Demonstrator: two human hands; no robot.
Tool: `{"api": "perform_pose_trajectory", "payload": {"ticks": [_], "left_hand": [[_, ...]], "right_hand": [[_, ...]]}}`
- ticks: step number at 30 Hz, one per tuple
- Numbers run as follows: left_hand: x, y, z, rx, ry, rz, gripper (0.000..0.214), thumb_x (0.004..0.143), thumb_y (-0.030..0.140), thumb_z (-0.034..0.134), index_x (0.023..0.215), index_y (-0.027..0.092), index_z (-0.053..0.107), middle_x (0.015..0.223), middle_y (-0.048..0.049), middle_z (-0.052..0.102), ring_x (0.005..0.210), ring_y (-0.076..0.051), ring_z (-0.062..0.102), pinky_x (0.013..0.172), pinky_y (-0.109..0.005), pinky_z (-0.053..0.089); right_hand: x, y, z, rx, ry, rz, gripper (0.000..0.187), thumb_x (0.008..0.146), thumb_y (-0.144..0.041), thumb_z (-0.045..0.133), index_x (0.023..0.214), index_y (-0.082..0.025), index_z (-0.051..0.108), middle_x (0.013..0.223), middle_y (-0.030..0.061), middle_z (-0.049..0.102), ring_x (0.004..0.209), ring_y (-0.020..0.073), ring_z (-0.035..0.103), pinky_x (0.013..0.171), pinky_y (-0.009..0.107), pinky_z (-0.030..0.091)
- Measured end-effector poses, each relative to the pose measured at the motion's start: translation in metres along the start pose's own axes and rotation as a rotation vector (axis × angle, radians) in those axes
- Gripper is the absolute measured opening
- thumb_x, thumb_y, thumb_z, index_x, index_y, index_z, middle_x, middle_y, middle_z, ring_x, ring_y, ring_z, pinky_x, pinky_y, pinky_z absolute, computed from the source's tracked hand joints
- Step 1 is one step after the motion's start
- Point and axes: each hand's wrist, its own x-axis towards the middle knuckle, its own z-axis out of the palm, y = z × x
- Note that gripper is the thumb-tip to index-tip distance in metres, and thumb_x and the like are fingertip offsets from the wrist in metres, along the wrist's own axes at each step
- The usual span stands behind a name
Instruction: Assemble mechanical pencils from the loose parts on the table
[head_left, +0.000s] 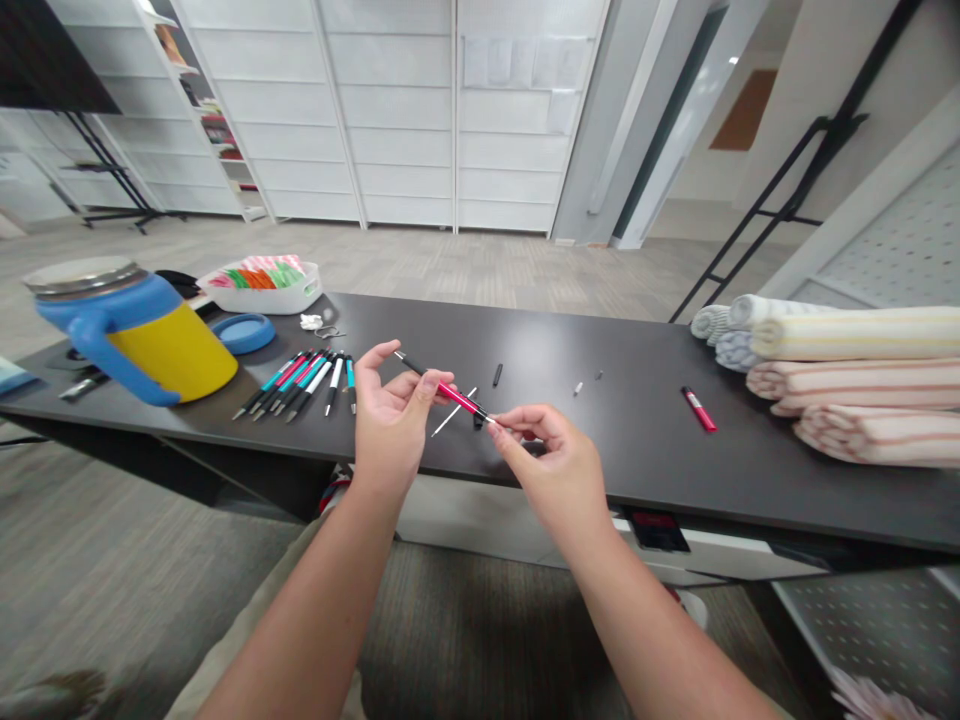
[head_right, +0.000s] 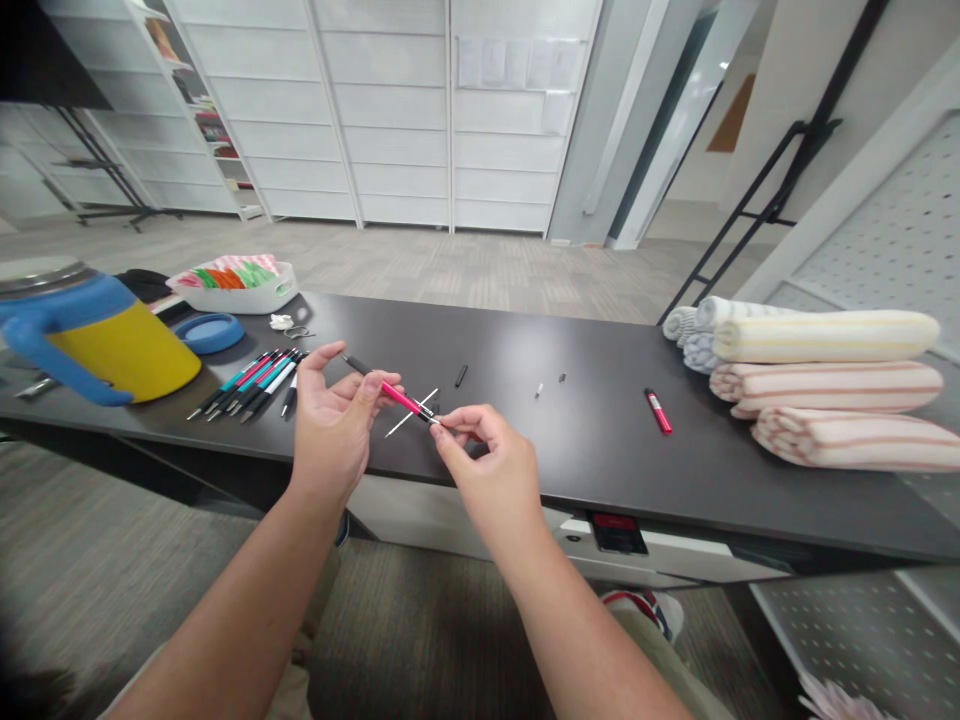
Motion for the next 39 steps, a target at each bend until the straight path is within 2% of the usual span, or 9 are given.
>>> {"api": "perform_pose_trajectory", "payload": {"ticks": [14, 19, 27, 33, 39], "left_hand": [[-0.0017, 0.0017, 0.0007, 0.002, -0.008, -0.003, 0.065, 0.087, 0.042, 0.084, 0.133, 0.029, 0.040, 0.093, -0.0017, 0.078, 0.082, -0.019, 0.079, 0.081, -0.034, 0.064], [-0.0022, 0.0021, 0.0003, 0.008, -0.005, -0.007, 0.065, 0.087, 0.041, 0.084, 0.133, 0.029, 0.040, 0.092, -0.0014, 0.077, 0.084, -0.020, 0.079, 0.081, -0.033, 0.064], [-0.0023, 0.0029, 0.0013, 0.022, -0.014, 0.014, 0.063, 0.089, 0.040, 0.081, 0.135, 0.026, 0.039, 0.092, -0.0030, 0.077, 0.082, -0.020, 0.079, 0.081, -0.035, 0.065], [-0.0022, 0.0016, 0.0002, 0.001, -0.018, 0.010, 0.063, 0.089, 0.038, 0.082, 0.134, 0.027, 0.040, 0.091, -0.0031, 0.078, 0.081, -0.019, 0.079, 0.079, -0.032, 0.064], [-0.0019, 0.0003, -0.0009, -0.013, -0.025, 0.012, 0.062, 0.090, 0.036, 0.082, 0.135, 0.027, 0.041, 0.092, -0.0025, 0.078, 0.081, -0.018, 0.079, 0.081, -0.031, 0.064]], "right_hand": [[0.0020, -0.0001, -0.0004, -0.020, -0.071, 0.032, 0.022, 0.089, -0.044, 0.073, 0.092, -0.023, 0.078, 0.083, 0.0036, 0.079, 0.072, 0.0193, 0.069, 0.066, 0.029, 0.052], [0.0015, 0.0007, 0.0001, -0.037, -0.083, 0.013, 0.019, 0.090, -0.041, 0.073, 0.094, -0.023, 0.078, 0.084, 0.0027, 0.079, 0.072, 0.0189, 0.069, 0.067, 0.029, 0.052], [0.0007, 0.0012, -0.0019, -0.146, -0.133, -0.073, 0.021, 0.099, -0.041, 0.063, 0.095, -0.025, 0.077, 0.084, 0.0002, 0.078, 0.073, 0.0181, 0.067, 0.069, 0.030, 0.048], [0.0011, 0.0024, -0.0008, -0.086, -0.137, -0.044, 0.020, 0.096, -0.040, 0.067, 0.106, -0.023, 0.073, 0.092, 0.0020, 0.078, 0.076, 0.0178, 0.068, 0.073, 0.029, 0.051], [0.0015, 0.0017, -0.0025, -0.133, -0.156, -0.068, 0.019, 0.099, -0.039, 0.064, 0.097, -0.023, 0.073, 0.082, 0.0003, 0.075, 0.071, 0.0165, 0.065, 0.068, 0.028, 0.047]]}}
